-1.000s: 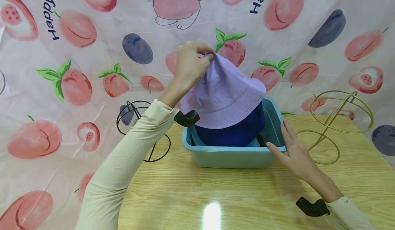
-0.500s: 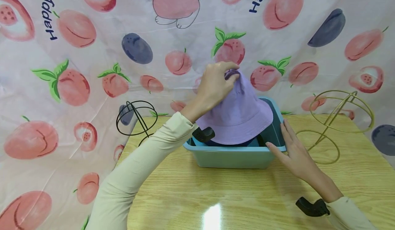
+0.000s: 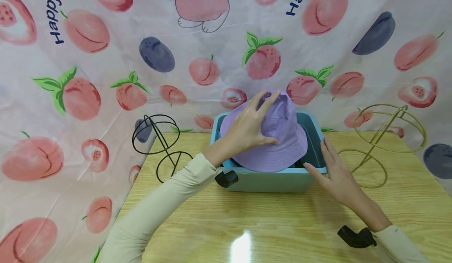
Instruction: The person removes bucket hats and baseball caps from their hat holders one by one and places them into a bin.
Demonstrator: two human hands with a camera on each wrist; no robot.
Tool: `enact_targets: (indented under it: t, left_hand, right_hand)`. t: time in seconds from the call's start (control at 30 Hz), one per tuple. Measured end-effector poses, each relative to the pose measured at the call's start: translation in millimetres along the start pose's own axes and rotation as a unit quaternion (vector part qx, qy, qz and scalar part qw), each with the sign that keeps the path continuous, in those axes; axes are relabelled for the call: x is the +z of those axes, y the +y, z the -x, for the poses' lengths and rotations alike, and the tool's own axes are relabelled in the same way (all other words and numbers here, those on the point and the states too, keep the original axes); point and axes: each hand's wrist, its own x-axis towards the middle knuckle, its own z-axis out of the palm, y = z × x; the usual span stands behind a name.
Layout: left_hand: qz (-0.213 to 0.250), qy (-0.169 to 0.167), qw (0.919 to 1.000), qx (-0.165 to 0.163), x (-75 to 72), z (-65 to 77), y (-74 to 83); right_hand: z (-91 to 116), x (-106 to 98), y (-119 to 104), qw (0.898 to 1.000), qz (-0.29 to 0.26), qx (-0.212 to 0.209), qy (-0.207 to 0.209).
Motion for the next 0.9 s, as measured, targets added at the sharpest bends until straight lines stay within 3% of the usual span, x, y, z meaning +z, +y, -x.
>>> enact_targets:
  t: [0.1, 0.23, 0.47, 0.63, 0.9]
  left_hand:
    - [-0.044, -0.003, 0.9989, -0.018, 5.5, 13.9, 2.4]
    - [-0.056, 0.0, 0.998, -0.028, 14.3, 25.8, 5.0]
    - [-0.069, 0.045, 0.9965, -0.016, 29.9, 21.4, 0.1]
    - [-0.088, 0.054, 0.9947, 0.004, 42.6, 22.7, -6.8]
    - [-0.059, 0.066, 0.9957, 0.024, 41.1, 34.8, -11.4]
  right_hand:
    - [1, 1, -1, 1.0, 0.0, 0.001, -0.002]
    - [1, -1, -1, 1.0, 0.001, 0.004, -0.002]
    - [-1, -3, 1, 1.0, 0.004, -0.002, 0.005]
    - [-3, -1, 2, 1.0, 0.002, -0.004, 0.005]
    - [-3, -7, 0, 1.0, 0.001, 0.011, -0.021]
